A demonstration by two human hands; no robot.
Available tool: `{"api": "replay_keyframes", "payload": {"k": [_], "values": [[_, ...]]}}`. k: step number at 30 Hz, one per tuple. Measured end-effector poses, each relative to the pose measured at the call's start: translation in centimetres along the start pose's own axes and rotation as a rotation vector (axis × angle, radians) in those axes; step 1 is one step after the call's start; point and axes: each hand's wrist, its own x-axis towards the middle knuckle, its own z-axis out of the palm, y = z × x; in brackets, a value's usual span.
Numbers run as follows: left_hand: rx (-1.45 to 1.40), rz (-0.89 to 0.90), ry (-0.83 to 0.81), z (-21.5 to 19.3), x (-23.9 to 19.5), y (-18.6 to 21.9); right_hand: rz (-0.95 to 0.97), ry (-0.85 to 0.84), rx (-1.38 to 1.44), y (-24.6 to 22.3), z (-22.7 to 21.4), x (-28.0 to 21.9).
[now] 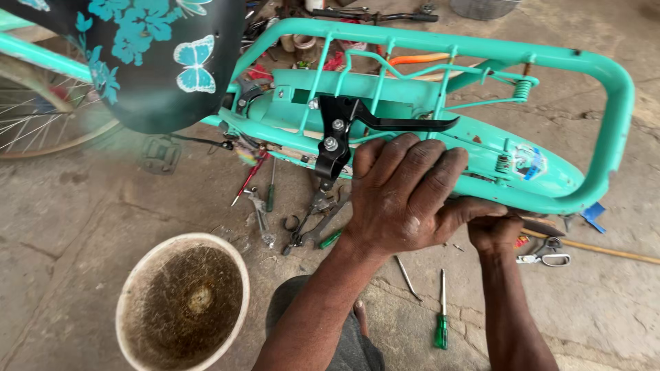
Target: The person is repairing a bicycle by removing the rear tire. They use a screwdriver to loosen the axle nuts and then pull the tire out of the frame.
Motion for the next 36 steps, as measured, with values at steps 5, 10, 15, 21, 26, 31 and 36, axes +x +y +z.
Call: {"api": "replay_keyframes", "payload": {"k": [5,10,15,21,26,31,36], "values": [[-0.021,-0.021,0.007,-0.4,0.2,-0.3,-0.104,-0.047,-0.122,-0.8,-1.4,0.5],[-0.028,-0.03,0.0,0.7,0.4,-0.2,-0.402,-0.041,-0.67,0.5,-4.2,-0.5],[-0.04,0.04,-0.006,1.9,0.3,-1.3,-0.449,-0.212,-0.395,1.2,-3.0,-0.7],[-0.051,0.058,-0.123,1.3,-0.8,-2.5,-0.627,-0.081,-1.112,2.1,2.1,-3.8],[-0.063,0.085,-0.051,2.4,-1.7,-2.8,-0.952,-0.128,-2.058,4.9,1.5,-5.7],[-0.054,0.096,-0.057,2.4,-1.5,-3.4,-0.846,-0.17,-2.037,4.7,-3.2,-4.1],[-0.055,0.1,-0.056,0.1,3.6,-2.4,-0.91,-0.283,-2.159,3.0,-1.7,-2.0]]}}
